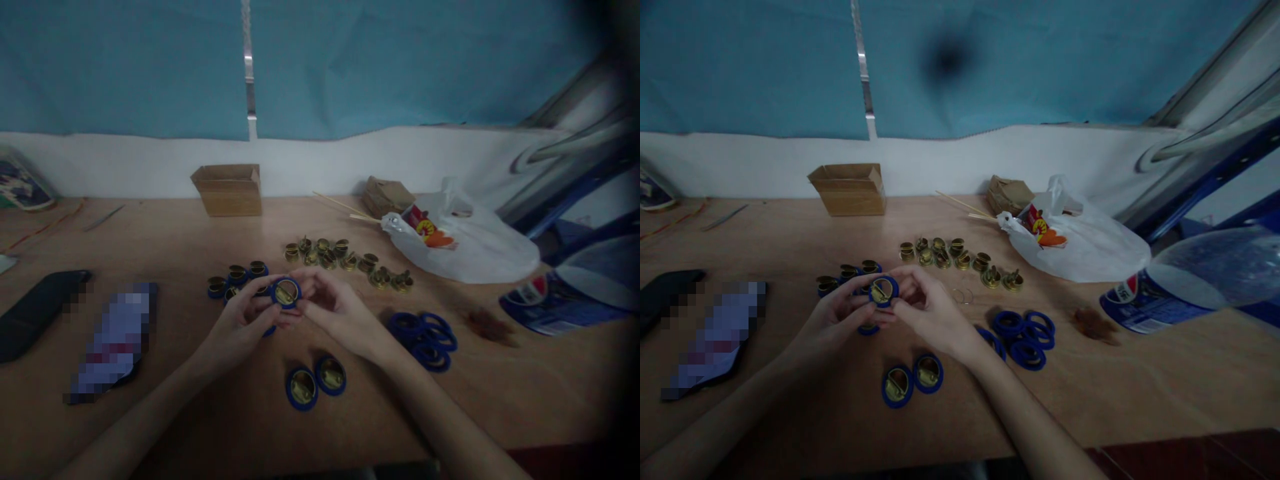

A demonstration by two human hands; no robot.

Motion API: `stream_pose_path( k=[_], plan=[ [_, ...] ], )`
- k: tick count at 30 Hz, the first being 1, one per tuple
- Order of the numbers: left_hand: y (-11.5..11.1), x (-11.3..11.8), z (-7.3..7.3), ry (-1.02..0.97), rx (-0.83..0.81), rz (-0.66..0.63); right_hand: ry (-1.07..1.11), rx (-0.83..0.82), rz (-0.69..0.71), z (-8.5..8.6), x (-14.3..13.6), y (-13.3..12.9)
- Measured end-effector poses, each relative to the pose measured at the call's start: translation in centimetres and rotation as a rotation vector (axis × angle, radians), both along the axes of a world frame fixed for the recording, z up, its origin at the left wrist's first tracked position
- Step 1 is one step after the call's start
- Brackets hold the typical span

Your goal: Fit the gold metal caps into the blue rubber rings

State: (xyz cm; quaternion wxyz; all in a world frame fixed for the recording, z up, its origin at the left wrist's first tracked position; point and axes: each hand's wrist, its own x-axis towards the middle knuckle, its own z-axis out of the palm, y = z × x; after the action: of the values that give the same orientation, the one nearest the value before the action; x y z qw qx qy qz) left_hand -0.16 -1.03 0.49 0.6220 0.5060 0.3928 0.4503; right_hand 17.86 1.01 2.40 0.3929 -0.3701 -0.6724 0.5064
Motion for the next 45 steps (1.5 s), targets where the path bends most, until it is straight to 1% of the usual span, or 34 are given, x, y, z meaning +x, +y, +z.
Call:
stream_pose_path(
  k=[5, 12, 16, 21, 23, 25, 27, 30, 34, 37, 40, 41, 42, 45],
  plan=[
    [0.0, 0.1, 0.0, 0.006, -0.009, -0.008, -0.043, 0.029, -0.034, 0.2, -0.1, -0.1],
    [-0.2, 0.1, 0.4, 0.035, -0.026, 0.035, -0.044, 0.025, 0.019, 0.6, 0.5, 0.2],
    [-0.2, 0.2, 0.4, 0.04, -0.014, 0.035, -0.052, 0.03, 0.016, 0.8, 0.7, 0.3],
    [-0.3, 0.0, 0.8, 0.044, -0.011, 0.007, -0.069, 0.067, -0.009, 0.6, 0.6, 0.2],
    [-0.2, -0.2, 0.9, 0.048, -0.008, 0.022, -0.047, 0.085, -0.015, 0.4, 0.4, 0.2],
    [-0.1, -0.3, 1.0, 0.067, -0.008, 0.053, -0.019, 0.113, -0.03, 0.3, 0.3, 0.2],
    [0.1, -0.3, 0.9, 0.064, -0.02, 0.067, -0.032, 0.176, -0.066, 0.1, 0.3, 0.2],
    [0.3, -0.2, 0.7, 0.03, -0.053, 0.048, -0.131, 0.286, -0.116, 0.0, 0.5, 0.2],
    [0.2, 0.0, 0.5, 0.036, -0.063, 0.052, -0.22, 0.398, -0.115, -0.1, 0.7, 0.1],
    [0.2, 0.0, 0.2, 0.052, -0.01, 0.072, -0.231, 0.426, -0.087, 0.1, 0.5, 0.0],
    [0.4, -0.1, -0.3, 0.053, 0.079, 0.088, -0.181, 0.407, -0.043, 0.4, 0.5, 0.1],
    [0.4, -0.1, -0.5, 0.054, 0.101, 0.1, -0.177, 0.393, -0.068, 0.5, 0.7, 0.2],
    [0.4, -0.1, -0.7, 0.059, 0.124, 0.115, -0.188, 0.371, -0.121, 0.6, 0.9, 0.5],
    [0.4, 0.0, -1.2, 0.12, 0.226, 0.157, -0.336, 0.283, -0.364, 0.5, 2.4, 1.6]
  ],
)
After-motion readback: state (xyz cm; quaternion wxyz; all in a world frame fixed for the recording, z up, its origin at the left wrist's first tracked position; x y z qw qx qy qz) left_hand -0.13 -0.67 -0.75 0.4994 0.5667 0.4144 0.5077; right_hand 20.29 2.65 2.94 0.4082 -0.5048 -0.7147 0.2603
